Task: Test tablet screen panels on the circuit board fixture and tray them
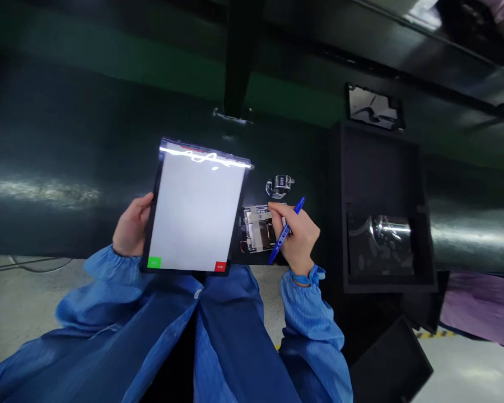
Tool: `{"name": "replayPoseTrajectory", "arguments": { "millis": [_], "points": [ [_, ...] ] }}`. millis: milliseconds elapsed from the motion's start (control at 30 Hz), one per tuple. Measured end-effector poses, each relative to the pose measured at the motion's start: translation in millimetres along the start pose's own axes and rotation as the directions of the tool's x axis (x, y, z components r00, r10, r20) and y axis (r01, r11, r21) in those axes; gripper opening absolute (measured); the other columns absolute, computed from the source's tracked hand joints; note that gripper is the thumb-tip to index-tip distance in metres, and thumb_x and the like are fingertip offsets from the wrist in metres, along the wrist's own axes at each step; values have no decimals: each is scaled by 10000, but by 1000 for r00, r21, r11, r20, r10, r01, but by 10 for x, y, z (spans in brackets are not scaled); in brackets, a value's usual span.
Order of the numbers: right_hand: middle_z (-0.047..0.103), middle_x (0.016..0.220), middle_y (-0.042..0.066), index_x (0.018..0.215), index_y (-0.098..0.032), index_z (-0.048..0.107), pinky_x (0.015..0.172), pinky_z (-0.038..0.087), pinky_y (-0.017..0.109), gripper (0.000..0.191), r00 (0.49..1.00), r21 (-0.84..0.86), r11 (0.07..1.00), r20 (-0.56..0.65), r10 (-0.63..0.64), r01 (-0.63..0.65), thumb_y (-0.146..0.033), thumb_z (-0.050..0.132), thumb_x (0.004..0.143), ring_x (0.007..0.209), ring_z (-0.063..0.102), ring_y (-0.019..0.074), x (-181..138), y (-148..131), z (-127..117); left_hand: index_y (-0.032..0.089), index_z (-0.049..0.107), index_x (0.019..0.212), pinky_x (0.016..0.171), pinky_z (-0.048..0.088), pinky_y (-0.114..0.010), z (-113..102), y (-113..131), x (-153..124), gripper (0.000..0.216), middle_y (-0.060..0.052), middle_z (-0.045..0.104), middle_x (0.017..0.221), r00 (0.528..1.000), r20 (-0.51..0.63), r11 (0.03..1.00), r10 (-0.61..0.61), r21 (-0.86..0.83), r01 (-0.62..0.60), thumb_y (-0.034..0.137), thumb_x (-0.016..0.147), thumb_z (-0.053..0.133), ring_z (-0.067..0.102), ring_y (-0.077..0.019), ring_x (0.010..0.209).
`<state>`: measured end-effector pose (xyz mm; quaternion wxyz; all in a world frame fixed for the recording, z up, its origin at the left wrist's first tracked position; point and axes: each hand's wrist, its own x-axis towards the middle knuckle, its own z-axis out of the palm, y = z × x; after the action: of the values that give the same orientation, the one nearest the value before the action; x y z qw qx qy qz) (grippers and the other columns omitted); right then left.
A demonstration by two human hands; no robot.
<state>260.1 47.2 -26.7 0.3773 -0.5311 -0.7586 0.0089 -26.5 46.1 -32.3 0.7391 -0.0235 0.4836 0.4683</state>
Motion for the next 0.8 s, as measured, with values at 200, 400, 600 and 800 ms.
{"name": "replayPoseTrajectory", "arguments": {
  "millis": [200,400,600,800],
  "points": [
    [774,874,41,993,-211,749,676,561,273,165,983,-64,997,176,47,-36,-240,590,960,740,720,166,-293,445,150,123,714,981,933,599,-379,-45,20,16,322,-35,771,727,967,-198,978,162,-98,-184,265,955,427,764,-257,902],
    [755,810,43,982,-201,758,676,553,274,191,977,-152,987,200,77,-47,-225,569,960,708,696,164,-309,447,184,118,719,918,938,602,-398,25,17,-14,359,-34,739,636,957,-253,980,143,-99,-173,260,970,393,757,-270,946],
    [757,845,50,1018,-196,761,677,539,277,241,970,-176,983,225,87,-48,-258,530,987,732,689,166,-301,477,181,124,721,886,924,612,-387,-1,8,10,306,-27,750,657,954,-255,984,156,-40,-171,266,935,454,756,-275,940],
    [712,747,23,1001,-206,741,639,500,270,238,965,-184,980,237,114,-70,-288,518,983,667,654,153,-287,311,157,143,718,968,954,604,-429,-62,-32,17,261,-43,793,833,958,-177,974,226,43,-221,289,900,512,700,-314,1115]
  ]
}}
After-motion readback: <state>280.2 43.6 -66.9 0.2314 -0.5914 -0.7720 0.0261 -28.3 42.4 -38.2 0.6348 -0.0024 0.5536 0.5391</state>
